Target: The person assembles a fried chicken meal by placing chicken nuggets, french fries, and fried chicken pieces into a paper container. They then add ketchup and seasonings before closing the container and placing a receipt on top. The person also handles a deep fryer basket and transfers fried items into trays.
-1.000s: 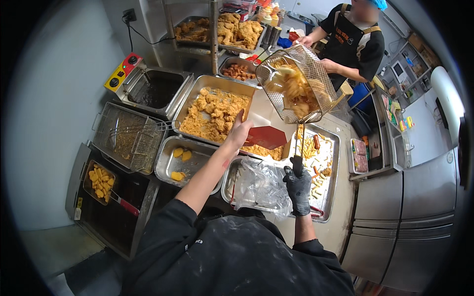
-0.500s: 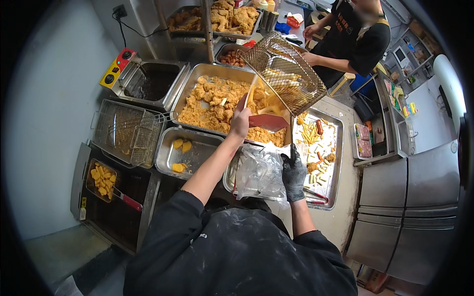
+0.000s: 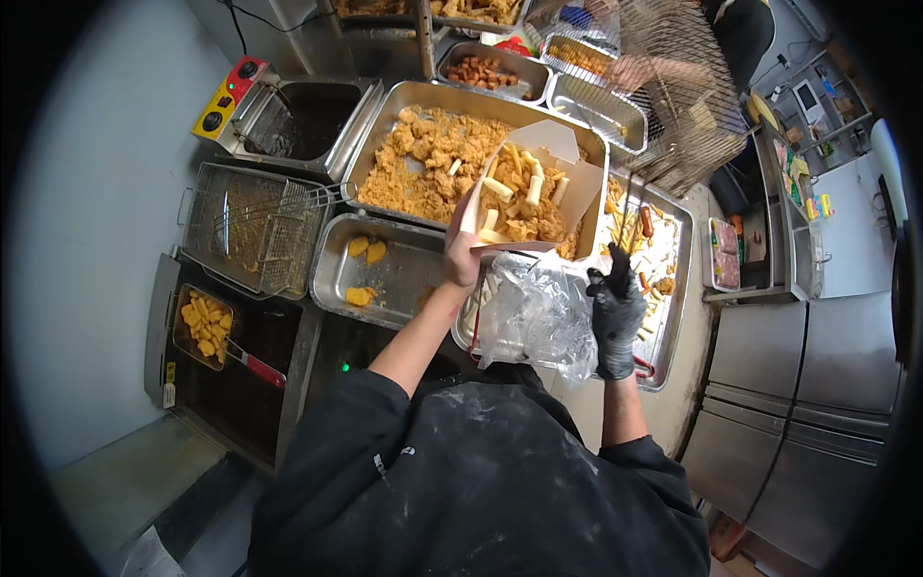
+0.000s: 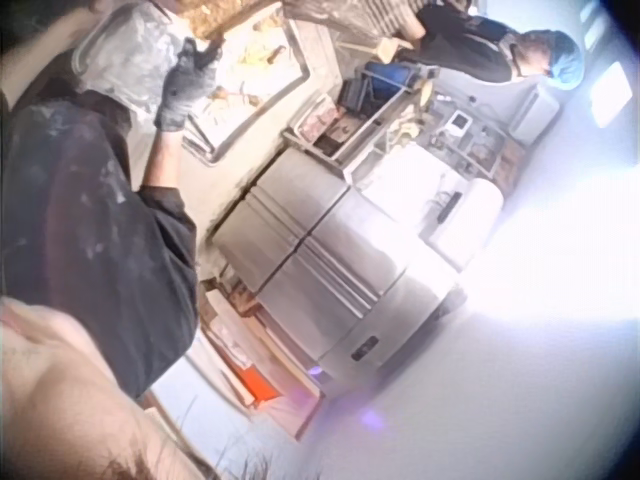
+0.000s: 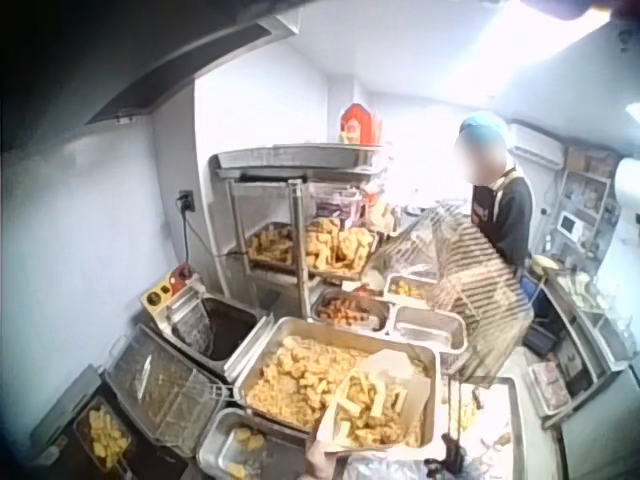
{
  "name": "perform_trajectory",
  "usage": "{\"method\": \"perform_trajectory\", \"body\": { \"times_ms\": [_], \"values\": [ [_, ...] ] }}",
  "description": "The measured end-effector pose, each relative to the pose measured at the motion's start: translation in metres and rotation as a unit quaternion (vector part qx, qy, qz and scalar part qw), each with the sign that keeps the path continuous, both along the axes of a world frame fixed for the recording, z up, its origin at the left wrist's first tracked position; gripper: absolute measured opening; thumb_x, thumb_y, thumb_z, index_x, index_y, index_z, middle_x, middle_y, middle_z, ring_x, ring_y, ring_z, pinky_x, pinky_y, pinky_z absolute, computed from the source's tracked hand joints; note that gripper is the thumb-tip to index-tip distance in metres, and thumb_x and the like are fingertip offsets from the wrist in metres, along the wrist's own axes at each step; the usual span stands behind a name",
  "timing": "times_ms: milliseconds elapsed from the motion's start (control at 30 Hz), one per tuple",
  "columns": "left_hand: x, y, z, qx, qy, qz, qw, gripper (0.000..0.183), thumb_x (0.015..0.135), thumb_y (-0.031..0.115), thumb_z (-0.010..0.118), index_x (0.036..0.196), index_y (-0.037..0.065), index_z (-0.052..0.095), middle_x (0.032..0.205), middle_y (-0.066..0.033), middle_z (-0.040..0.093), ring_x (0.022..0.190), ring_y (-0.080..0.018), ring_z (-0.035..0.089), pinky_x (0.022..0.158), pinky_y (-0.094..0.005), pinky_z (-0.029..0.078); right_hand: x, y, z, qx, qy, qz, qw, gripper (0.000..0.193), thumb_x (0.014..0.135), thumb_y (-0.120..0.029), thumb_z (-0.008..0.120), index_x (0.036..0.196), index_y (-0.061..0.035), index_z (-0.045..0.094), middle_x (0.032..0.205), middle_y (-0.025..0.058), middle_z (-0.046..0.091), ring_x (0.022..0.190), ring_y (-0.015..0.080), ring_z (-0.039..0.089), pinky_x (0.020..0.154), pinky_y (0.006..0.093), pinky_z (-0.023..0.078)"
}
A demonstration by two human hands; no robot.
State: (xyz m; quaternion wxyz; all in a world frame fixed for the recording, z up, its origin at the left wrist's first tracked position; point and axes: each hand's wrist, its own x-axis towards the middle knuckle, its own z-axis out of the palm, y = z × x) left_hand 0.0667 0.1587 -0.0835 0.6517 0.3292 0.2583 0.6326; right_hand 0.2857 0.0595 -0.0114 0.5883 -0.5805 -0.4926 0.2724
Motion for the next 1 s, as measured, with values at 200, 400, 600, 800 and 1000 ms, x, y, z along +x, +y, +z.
{"method": "perform_trajectory", "body": {
  "times_ms": [200, 400, 600, 800, 1000],
  "values": [
    [-0.078, -0.085, 0.008, -0.085, -0.047, 0.122, 0.988, 0.081, 0.076, 0.031, 0.049, 0.148, -0.003, 0.031, 0.142, -0.0173, 0.046, 0.137, -0.0309, 0.04, 0.114, -0.0441, 0.032, 0.032, 0.017, 0.058, -0.237, 0.054, 0.084, 0.966, 0.041, 0.097, -0.029, 0.062, 0.129, -0.0031, 0.061, 0.069, 0.0046, 0.065, 0.048, 0.006, 0.052, 0.043, 0.0216, 0.038],
    [-0.178, -0.162, 0.008, -0.156, 0.002, 0.243, 0.957, 0.079, 0.072, 0.032, 0.052, 0.142, -0.003, 0.039, 0.141, -0.0185, 0.047, 0.132, -0.0345, 0.044, 0.112, -0.0444, 0.033, 0.092, 0.058, -0.022, -0.427, 0.246, 0.138, 0.859, 0.061, 0.099, -0.055, 0.051, 0.122, -0.0006, 0.063, 0.072, 0.0039, 0.063, 0.044, 0.0064, 0.043, 0.042, 0.0219, 0.033],
    [-0.215, -0.217, 0.014, -0.174, 0.012, 0.362, 0.916, 0.079, 0.074, 0.032, 0.053, 0.142, -0.004, 0.038, 0.141, -0.0204, 0.046, 0.132, -0.0359, 0.044, 0.113, -0.0439, 0.031, 0.115, 0.078, -0.033, -0.511, -0.102, 0.164, 0.838, 0.061, 0.096, -0.057, 0.053, 0.123, -0.0032, 0.062, 0.09, 0.0116, 0.071, 0.061, 0.0134, 0.061, 0.054, 0.0265, 0.048],
    [-0.203, -0.259, 0.006, -0.178, -0.01, 0.418, 0.891, 0.077, 0.076, 0.032, 0.051, 0.141, -0.007, 0.037, 0.141, -0.0229, 0.046, 0.13, -0.0364, 0.047, 0.111, -0.0438, 0.034, 0.016, 0.202, 0.012, -0.169, -0.504, 0.21, 0.821, 0.041, 0.09, -0.029, 0.066, 0.122, -0.0041, 0.061, 0.105, 0.021, 0.067, 0.099, 0.0395, 0.064, 0.085, 0.046, 0.051],
    [-0.187, -0.293, 0.006, -0.201, -0.066, 0.39, 0.896, 0.074, 0.079, 0.03, 0.048, 0.139, -0.01, 0.037, 0.139, -0.0256, 0.047, 0.126, -0.0367, 0.051, 0.109, -0.0437, 0.039, -0.141, 0.341, -0.11, -0.009, -0.636, 0.453, 0.625, 0.031, 0.088, -0.01, 0.056, 0.119, -0.0072, 0.06, 0.108, 0.0188, 0.065, 0.103, 0.0374, 0.063, 0.086, 0.0463, 0.052]
  ]
}}
